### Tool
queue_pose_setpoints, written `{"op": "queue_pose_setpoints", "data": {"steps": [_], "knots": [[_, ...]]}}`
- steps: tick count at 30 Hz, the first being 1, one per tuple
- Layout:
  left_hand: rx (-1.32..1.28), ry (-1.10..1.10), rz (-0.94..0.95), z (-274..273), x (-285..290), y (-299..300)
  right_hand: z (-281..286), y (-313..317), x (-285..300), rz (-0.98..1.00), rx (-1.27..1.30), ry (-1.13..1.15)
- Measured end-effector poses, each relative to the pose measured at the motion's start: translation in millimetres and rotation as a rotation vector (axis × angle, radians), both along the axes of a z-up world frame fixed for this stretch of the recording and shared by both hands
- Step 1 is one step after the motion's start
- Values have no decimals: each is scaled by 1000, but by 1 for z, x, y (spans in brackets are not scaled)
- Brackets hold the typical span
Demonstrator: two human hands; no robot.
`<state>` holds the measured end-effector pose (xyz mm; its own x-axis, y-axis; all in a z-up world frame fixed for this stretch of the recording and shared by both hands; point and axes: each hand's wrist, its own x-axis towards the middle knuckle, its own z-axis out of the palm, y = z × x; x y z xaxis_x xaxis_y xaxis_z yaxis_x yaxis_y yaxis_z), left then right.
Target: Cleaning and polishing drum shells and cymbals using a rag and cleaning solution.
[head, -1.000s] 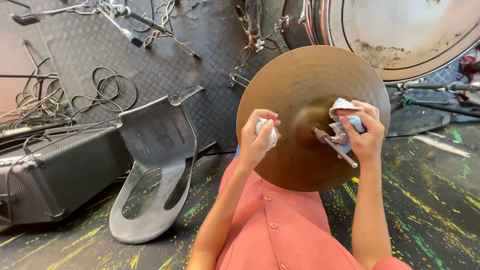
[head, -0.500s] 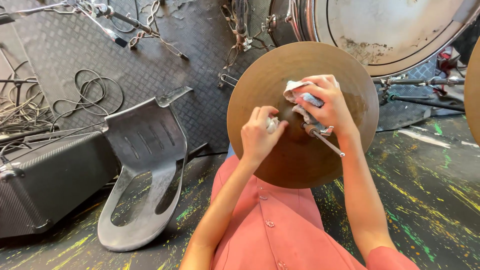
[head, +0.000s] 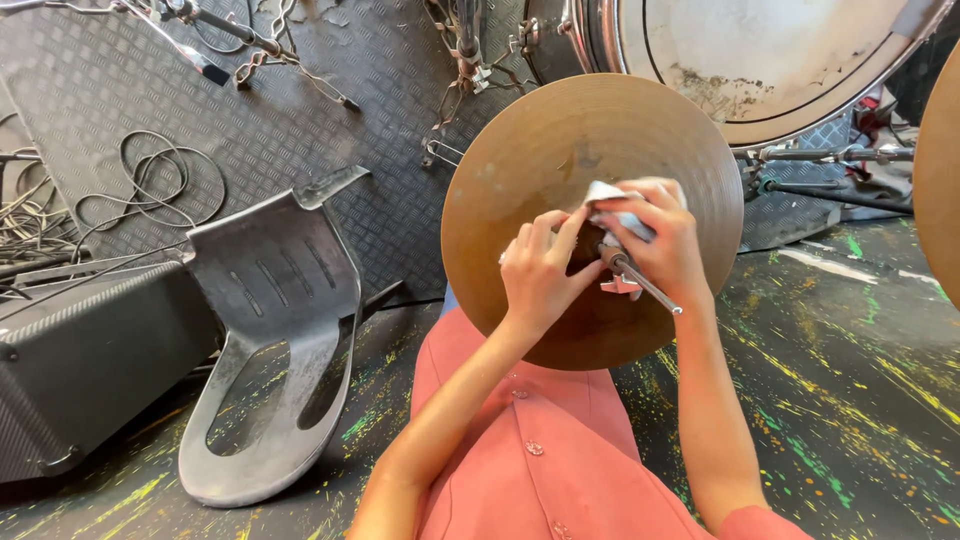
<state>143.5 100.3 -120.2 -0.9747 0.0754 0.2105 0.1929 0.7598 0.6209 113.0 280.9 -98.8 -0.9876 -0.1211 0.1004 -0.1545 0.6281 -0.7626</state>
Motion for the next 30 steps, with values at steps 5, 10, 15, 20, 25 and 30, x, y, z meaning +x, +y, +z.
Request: {"op": "queue_pose_setpoints", "data": {"steps": [5,10,15,20,25,30], "knots": [[-15,65,53,-17,-10,-1,-11,17,-5,233,-53,-34],[41,38,-69,-28,-27,-11,-15,46,14,142,-78,-66],[65,29,-158,-24,-37,-12,-19,18,-16,134,58,-41],[105,-77,-97,-10,-36,-11,-14,32,-6,297,-90,-139],[90,-142,-161,-5,-42,-15,-10,47,0,99,-31,-128],[65,-192,-196,6,-37,-16,4,-1,-27,101,24,-16]]}}
